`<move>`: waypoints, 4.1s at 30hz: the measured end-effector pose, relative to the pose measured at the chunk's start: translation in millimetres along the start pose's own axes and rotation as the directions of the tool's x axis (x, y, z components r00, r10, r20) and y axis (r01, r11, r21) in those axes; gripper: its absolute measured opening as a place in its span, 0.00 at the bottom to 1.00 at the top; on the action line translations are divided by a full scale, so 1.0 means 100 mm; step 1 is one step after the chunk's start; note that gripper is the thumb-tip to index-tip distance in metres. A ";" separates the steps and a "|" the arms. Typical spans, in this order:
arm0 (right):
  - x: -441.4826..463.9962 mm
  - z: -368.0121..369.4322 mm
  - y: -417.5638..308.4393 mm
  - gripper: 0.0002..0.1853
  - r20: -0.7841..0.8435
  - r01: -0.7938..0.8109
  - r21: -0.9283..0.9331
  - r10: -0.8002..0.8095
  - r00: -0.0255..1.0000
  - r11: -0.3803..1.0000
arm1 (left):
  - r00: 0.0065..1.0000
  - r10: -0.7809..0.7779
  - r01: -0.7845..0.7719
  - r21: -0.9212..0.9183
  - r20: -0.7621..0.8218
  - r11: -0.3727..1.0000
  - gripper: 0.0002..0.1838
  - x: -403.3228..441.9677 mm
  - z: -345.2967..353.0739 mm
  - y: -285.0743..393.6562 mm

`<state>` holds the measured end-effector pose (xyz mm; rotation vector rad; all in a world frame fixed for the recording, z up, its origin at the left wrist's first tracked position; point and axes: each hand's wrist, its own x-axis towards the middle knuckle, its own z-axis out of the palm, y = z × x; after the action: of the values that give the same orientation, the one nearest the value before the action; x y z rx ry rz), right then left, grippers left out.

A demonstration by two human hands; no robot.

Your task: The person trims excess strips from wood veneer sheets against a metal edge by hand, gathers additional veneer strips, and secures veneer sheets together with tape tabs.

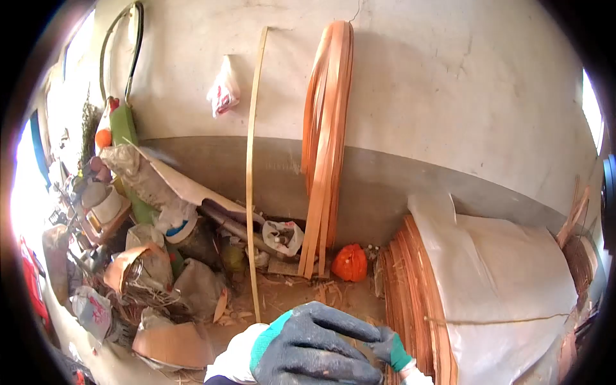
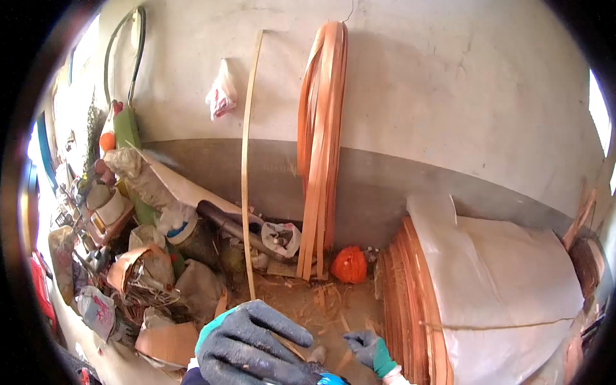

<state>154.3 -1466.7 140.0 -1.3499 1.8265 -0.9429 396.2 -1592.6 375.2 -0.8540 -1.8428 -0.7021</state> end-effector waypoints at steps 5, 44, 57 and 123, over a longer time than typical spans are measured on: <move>1.58 -0.40 -0.31 0.13 -0.061 0.110 0.059 -0.107 0.992 0.992 | 0.999 0.019 -0.018 -0.043 0.029 0.999 0.14 0.02 -0.39 -0.85; 6.15 -2.10 -3.84 0.14 -0.546 0.718 0.090 -0.569 0.615 0.690 | 0.547 -0.513 0.586 -0.135 -0.661 0.799 0.25 -1.90 -4.19 -4.41; 5.36 -2.92 -5.18 0.19 -0.546 0.592 -0.253 -0.618 0.566 0.765 | 0.554 -0.652 0.794 0.092 -0.518 0.601 0.57 -0.62 -4.90 -6.65; 1.15 -1.15 -1.74 0.45 -0.577 -0.194 0.189 0.269 0.772 0.963 | 0.360 -0.924 -0.022 -0.989 0.129 -0.146 0.31 -3.00 -1.76 -4.37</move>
<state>113.9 -1594.8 336.2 -0.7566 2.2881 -1.4287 228.4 -2061.4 122.9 -0.1652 -0.5333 -2.6871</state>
